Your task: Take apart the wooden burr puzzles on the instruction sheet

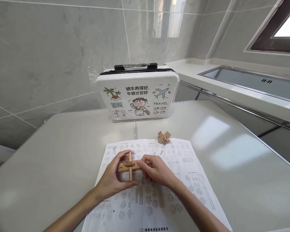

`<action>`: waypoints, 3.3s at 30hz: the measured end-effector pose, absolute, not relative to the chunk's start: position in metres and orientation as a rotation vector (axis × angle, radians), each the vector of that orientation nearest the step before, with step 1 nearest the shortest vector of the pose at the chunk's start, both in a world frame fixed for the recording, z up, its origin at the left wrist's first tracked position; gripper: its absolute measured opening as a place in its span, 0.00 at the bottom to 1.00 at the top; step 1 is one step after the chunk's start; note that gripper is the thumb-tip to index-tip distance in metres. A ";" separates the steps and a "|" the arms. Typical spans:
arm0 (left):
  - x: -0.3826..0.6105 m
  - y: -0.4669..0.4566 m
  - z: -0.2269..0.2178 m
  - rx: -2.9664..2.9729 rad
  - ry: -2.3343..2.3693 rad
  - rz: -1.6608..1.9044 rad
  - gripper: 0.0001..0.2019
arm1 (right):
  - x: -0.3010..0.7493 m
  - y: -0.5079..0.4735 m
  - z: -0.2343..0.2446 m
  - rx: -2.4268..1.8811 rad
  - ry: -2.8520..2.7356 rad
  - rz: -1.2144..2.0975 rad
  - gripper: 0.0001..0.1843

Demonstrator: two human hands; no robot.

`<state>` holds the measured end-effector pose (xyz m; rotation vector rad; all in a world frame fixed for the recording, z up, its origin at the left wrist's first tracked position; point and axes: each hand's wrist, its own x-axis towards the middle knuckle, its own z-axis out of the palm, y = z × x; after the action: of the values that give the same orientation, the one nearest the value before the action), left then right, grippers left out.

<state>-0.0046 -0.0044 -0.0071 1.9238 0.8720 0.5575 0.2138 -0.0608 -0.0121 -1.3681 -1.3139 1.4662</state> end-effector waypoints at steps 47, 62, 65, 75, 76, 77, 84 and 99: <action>-0.012 0.000 -0.015 2.212 0.761 0.652 0.49 | 0.210 -0.063 -0.016 -1.191 -1.293 1.519 0.23; -0.012 0.002 -0.014 2.103 0.730 0.575 0.46 | 0.210 -0.064 -0.018 -1.262 -1.284 1.545 0.22; -0.012 0.002 -0.015 2.072 0.726 0.559 0.46 | 0.210 -0.063 -0.020 -1.258 -1.273 1.564 0.21; -0.013 0.004 -0.017 2.042 0.707 0.544 0.49 | 0.208 -0.064 -0.019 -1.288 -1.246 1.588 0.22; -0.013 0.004 -0.017 2.054 0.707 0.543 0.49 | 0.208 -0.064 -0.020 -1.295 -1.245 1.579 0.22; -0.013 0.004 -0.017 2.066 0.707 0.540 0.48 | 0.207 -0.065 -0.020 -1.300 -1.243 1.572 0.22; -0.016 0.006 -0.017 2.075 0.720 0.530 0.49 | 0.206 -0.067 -0.022 -1.312 -1.221 1.579 0.21; -0.019 0.004 -0.012 2.099 0.657 0.666 0.49 | 0.204 -0.077 -0.027 -1.234 -1.762 0.547 0.15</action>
<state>-0.0188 0.0044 -0.0124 2.0994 0.6567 0.6656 0.2042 -0.0767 -0.0269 -1.2339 -1.7621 0.5467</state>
